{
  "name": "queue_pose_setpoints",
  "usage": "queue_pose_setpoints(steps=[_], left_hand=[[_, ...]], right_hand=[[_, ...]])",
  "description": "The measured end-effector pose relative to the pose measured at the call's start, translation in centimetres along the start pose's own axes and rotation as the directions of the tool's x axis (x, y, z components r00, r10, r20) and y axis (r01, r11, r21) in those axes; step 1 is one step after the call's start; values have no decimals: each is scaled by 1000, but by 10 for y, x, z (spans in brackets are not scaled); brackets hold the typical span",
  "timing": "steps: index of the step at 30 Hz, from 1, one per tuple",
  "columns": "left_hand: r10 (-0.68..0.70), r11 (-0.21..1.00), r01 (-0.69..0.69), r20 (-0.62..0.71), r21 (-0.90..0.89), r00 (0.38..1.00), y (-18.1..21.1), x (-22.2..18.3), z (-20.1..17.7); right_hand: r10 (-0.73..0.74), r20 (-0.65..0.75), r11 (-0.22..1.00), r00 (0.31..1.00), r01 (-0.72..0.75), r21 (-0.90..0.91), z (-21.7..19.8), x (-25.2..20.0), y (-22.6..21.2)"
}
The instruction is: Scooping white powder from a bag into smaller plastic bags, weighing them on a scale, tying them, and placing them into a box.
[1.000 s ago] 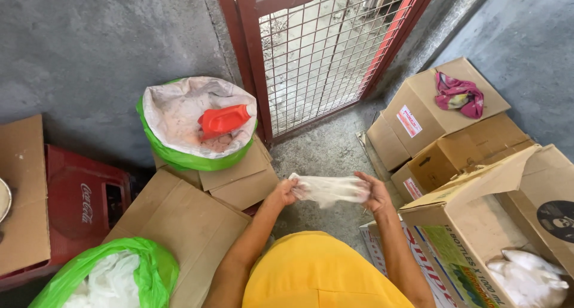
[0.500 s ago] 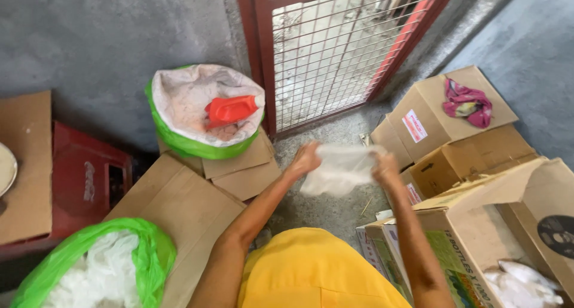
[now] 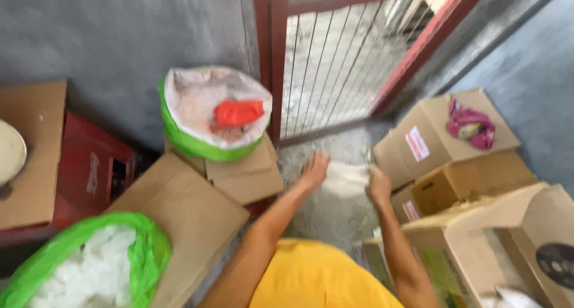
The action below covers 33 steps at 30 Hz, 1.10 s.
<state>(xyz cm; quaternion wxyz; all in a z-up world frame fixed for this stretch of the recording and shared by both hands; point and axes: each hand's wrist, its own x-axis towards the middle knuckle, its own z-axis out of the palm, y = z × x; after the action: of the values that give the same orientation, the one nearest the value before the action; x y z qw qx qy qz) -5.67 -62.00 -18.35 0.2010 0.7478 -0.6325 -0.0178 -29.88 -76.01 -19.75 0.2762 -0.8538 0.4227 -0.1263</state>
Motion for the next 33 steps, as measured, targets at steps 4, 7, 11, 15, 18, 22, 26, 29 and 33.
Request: queue_pose_setpoints(steps=[4, 7, 11, 15, 18, 22, 26, 29, 33], left_hand=[[-362, 820, 411, 195, -398, 911, 4, -50, -17], [-525, 706, 535, 165, -464, 835, -37, -32, 55], [-476, -170, 632, 625, -756, 619, -66, -47, 74], [-295, -669, 411, 729, -620, 618, -98, -66, 58], [-240, -825, 236, 696, -513, 676, -102, -73, 9], [-266, -842, 104, 574, -530, 775, -91, -82, -97], [-347, -710, -7, 341, -704, 874, -86, -86, -141], [-398, -432, 72, 262, -899, 879, -55, -91, -194], [-440, 215, 204, 91, -955, 893, -52, -120, -180]], right_hand=[[20, -212, 1000, 977, -15, 26, 9, -45, -31], [337, 128, 769, 933, -351, 535, 2, -34, -28], [193, 563, 24, 804, -577, 816, -18, -28, -32], [133, 570, -198, 811, -542, 817, -28, -18, -33], [140, 579, -272, 803, -531, 803, -48, -12, -47], [88, 568, -27, 818, -568, 822, -88, -22, -101], [38, 508, 751, 860, -361, 553, -110, -33, -172], [74, 453, 842, 888, -299, 450, -81, -19, -165], [22, 600, 375, 800, -563, 737, -55, 17, -129]])
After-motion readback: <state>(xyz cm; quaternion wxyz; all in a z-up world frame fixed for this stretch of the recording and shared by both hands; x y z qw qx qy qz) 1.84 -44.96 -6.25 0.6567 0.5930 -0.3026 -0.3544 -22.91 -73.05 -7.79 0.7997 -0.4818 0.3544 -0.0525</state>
